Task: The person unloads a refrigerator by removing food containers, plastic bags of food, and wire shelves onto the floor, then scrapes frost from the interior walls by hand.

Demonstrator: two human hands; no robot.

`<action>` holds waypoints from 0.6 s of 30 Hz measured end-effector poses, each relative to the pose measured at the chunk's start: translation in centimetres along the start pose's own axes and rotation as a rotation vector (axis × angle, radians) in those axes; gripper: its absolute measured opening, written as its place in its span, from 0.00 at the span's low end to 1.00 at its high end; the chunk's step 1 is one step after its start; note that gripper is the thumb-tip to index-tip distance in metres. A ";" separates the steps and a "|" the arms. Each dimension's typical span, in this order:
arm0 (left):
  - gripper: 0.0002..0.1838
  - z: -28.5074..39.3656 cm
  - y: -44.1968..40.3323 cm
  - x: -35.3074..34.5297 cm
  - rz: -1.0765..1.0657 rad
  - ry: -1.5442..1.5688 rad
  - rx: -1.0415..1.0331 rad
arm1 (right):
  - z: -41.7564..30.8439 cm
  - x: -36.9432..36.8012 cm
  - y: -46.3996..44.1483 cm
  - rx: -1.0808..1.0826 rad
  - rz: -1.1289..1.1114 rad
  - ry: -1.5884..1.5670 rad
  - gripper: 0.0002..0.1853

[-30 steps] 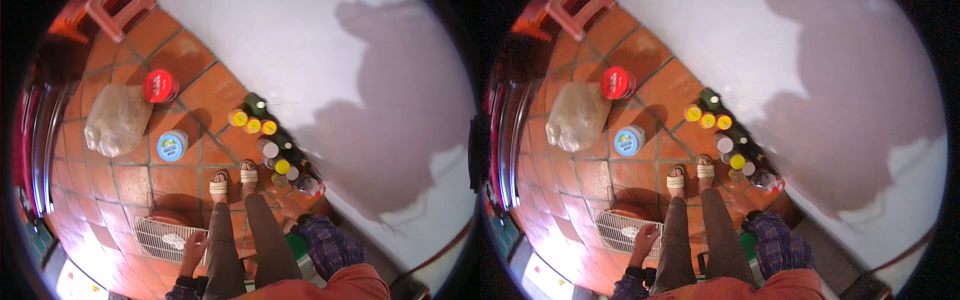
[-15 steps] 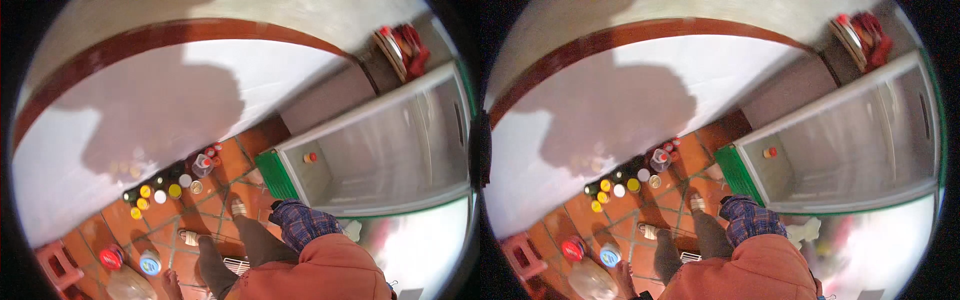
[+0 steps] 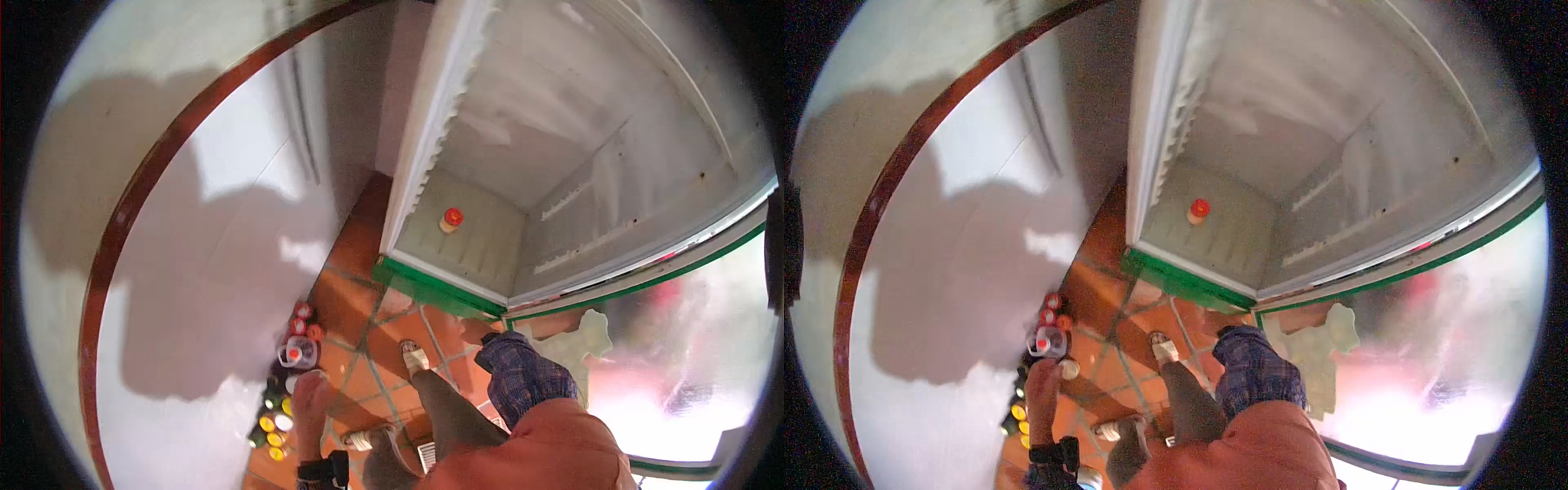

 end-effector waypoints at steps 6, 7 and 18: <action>0.25 18.1 -11.8 -12.7 -0.154 -0.254 -0.316 | 8.8 0.2 -0.2 -0.354 -0.127 -0.188 0.18; 0.29 19.9 -13.7 -14.3 -0.106 -0.339 -0.491 | 9.0 0.5 -0.6 -0.360 -0.118 -0.203 0.18; 0.15 31.6 -24.9 -24.7 0.238 -0.077 -0.642 | 11.2 7.2 -13.8 -0.347 0.295 -0.197 0.29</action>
Point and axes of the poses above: each hand's wrist, its own y-axis away from the middle knuckle, its own x-axis out of the back of the hand, z = x × y, the point moved 1 cm from there along -y, towards the middle knuckle, and after that the axes turned 8 degrees about x, right-handed, at the moved point
